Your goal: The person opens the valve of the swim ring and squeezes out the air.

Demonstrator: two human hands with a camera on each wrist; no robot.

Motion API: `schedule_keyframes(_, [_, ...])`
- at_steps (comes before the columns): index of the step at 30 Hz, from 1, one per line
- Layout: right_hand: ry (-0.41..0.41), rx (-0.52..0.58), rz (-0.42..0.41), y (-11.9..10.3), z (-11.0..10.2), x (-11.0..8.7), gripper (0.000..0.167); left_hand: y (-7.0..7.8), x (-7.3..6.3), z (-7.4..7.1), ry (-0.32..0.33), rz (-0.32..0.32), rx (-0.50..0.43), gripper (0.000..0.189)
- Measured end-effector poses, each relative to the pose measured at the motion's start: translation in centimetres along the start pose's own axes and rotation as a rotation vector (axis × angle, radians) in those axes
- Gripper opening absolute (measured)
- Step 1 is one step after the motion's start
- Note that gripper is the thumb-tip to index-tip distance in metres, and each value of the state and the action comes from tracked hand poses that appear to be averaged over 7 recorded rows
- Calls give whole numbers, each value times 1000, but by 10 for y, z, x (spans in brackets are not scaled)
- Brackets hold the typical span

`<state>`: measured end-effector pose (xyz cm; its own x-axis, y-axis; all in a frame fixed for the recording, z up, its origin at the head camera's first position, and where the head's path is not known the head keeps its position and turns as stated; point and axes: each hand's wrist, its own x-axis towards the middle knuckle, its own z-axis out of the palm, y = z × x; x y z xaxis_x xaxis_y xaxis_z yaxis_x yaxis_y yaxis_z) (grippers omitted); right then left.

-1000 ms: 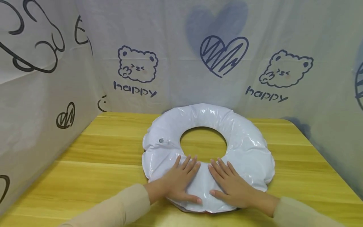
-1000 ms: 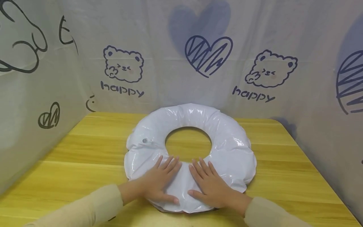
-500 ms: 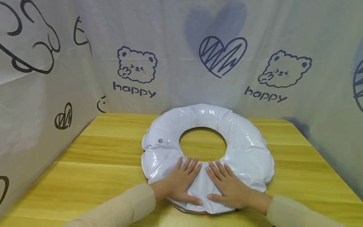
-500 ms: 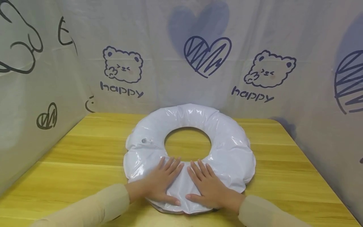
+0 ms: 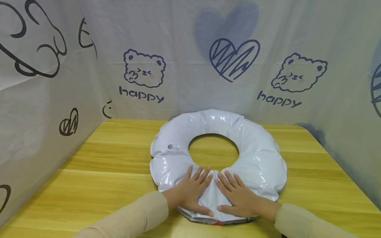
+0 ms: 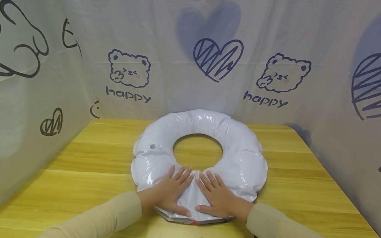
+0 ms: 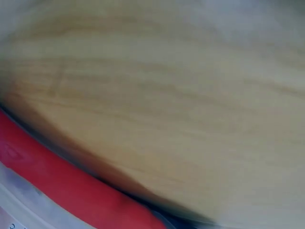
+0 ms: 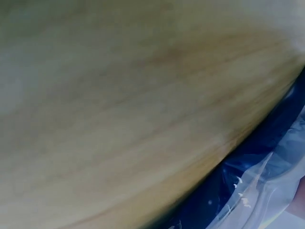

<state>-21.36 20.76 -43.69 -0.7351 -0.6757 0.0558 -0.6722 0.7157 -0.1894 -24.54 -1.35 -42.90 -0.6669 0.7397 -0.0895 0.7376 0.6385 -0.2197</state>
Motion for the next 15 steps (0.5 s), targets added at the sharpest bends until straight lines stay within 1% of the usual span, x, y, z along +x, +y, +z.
schedule_keyframes(4, [-18, -1, 4, 0, -1, 1, 78, 0, 1, -1, -34, -12, 19, 108])
schedule_keyframes(9, [-58, -13, 7, -1, -5, 2, 78, 1, 1, -2, -36, -11, 35, 106])
schedule_keyframes(13, [-76, -13, 5, 1, -8, 3, 77, 1, 1, -2, -31, -6, 16, 103])
schedule_keyframes(15, [-81, -3, 12, 3, -8, 3, 75, 0, 1, -1, -25, -5, -15, 99])
